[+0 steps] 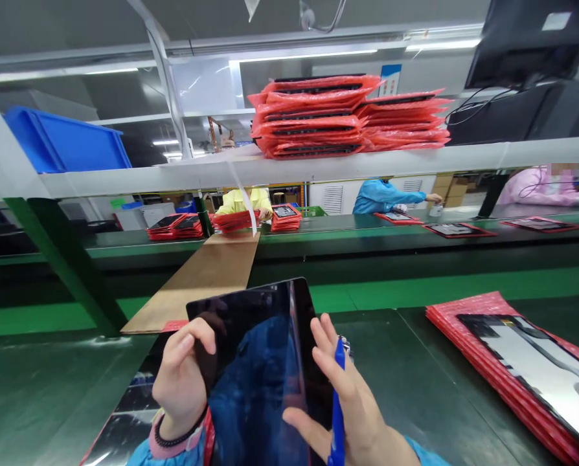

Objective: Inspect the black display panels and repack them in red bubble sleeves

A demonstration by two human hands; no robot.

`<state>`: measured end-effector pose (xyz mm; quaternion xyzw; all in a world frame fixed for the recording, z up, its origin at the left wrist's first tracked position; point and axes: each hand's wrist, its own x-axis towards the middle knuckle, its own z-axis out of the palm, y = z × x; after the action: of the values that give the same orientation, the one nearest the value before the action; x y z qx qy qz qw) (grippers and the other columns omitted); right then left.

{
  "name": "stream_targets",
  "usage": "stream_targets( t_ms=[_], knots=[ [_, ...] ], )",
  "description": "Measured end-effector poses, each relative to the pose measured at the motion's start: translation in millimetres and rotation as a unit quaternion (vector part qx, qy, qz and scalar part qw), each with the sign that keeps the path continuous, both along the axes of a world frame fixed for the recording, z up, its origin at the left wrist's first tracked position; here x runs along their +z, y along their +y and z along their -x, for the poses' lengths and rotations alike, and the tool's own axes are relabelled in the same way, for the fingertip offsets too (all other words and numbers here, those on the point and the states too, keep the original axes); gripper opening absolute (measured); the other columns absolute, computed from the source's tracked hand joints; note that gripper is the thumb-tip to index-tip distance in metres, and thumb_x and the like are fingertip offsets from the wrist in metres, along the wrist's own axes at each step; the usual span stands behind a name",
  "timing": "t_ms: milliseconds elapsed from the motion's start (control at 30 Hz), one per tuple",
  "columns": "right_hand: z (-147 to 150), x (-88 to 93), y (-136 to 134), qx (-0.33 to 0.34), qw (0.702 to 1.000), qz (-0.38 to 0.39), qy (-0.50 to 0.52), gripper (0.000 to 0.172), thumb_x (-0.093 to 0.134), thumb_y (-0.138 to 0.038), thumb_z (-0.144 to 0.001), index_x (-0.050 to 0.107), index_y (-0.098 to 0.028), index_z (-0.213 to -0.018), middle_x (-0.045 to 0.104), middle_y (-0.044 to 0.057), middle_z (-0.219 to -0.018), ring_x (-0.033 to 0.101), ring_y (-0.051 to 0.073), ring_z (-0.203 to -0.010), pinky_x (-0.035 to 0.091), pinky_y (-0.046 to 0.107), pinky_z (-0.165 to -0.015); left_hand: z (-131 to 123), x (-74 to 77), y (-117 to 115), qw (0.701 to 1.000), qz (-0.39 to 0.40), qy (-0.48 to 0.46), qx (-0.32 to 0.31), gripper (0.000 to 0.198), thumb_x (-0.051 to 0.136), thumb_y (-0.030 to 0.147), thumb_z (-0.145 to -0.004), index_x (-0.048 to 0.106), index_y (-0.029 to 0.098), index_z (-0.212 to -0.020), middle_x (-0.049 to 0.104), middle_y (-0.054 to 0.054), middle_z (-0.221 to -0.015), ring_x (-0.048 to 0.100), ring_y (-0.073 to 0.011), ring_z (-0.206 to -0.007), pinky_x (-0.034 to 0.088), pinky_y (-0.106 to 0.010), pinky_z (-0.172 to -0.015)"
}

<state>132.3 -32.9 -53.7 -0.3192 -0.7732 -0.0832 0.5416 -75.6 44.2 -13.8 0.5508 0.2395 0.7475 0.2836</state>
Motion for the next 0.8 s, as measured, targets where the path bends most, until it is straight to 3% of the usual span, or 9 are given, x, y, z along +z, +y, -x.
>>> stream_targets(
  t_ms=[133,267,400,600,800],
  knots=[
    [2,-4.1,6,0.009,0.999,-0.045,-0.010,0.085,0.067,-0.012,-0.075,0.027,-0.022,-0.150,0.046,0.013,-0.149,0.030,0.035,-0.142,0.035,0.061,-0.110,2,-1.5,-2,1.000,-0.023,0.015,0.013,0.030,0.053,0.031,-0.070,0.055,0.020,-0.043,0.047,-0.001,-0.041,0.042,-0.0152,-0.043,0.032,-0.032,-0.046],
    [4,-5.6,4,0.016,0.999,-0.018,0.041,0.079,0.063,-0.010,-0.071,0.038,-0.032,-0.142,0.064,0.008,-0.132,0.039,0.036,-0.138,0.030,0.069,-0.109,2,-1.2,-7,0.998,-0.037,0.032,0.038,0.029,0.055,0.031,-0.068,0.059,0.020,-0.042,0.050,-0.002,-0.038,0.042,-0.0151,-0.038,0.030,-0.031,-0.041],
    [-3,-2.7,-1,-0.016,0.996,-0.047,0.076,0.070,0.063,-0.001,-0.071,0.043,-0.030,-0.132,0.075,0.006,-0.112,0.051,0.032,-0.130,0.039,0.068,-0.104,0,-2.5,-16,0.994,-0.049,0.081,0.052,0.021,0.057,0.025,-0.063,0.062,0.021,-0.043,0.054,-0.001,-0.038,0.045,-0.0153,-0.035,0.031,-0.029,-0.037],
    [-13,-7.3,-1,-0.014,0.986,-0.075,0.148,0.059,0.053,0.009,-0.072,0.051,-0.032,-0.116,0.076,-0.002,-0.086,0.055,0.025,-0.116,0.040,0.070,-0.102,1,-17.1,-25,0.982,-0.096,0.154,0.055,0.020,0.052,0.013,-0.064,0.061,0.023,-0.049,0.056,0.003,-0.041,0.045,-0.0123,-0.037,0.032,-0.027,-0.041],
    [-17,-13.4,0,-0.027,0.976,-0.060,0.206,0.048,0.058,0.002,-0.075,0.053,-0.036,-0.105,0.074,-0.004,-0.076,0.061,0.026,-0.098,0.043,0.068,-0.098,4,-35.9,-29,0.984,-0.090,0.150,0.021,0.021,0.057,0.019,-0.071,0.068,0.024,-0.054,0.059,0.001,-0.044,0.048,-0.0144,-0.039,0.038,-0.029,-0.046]
  ],
)
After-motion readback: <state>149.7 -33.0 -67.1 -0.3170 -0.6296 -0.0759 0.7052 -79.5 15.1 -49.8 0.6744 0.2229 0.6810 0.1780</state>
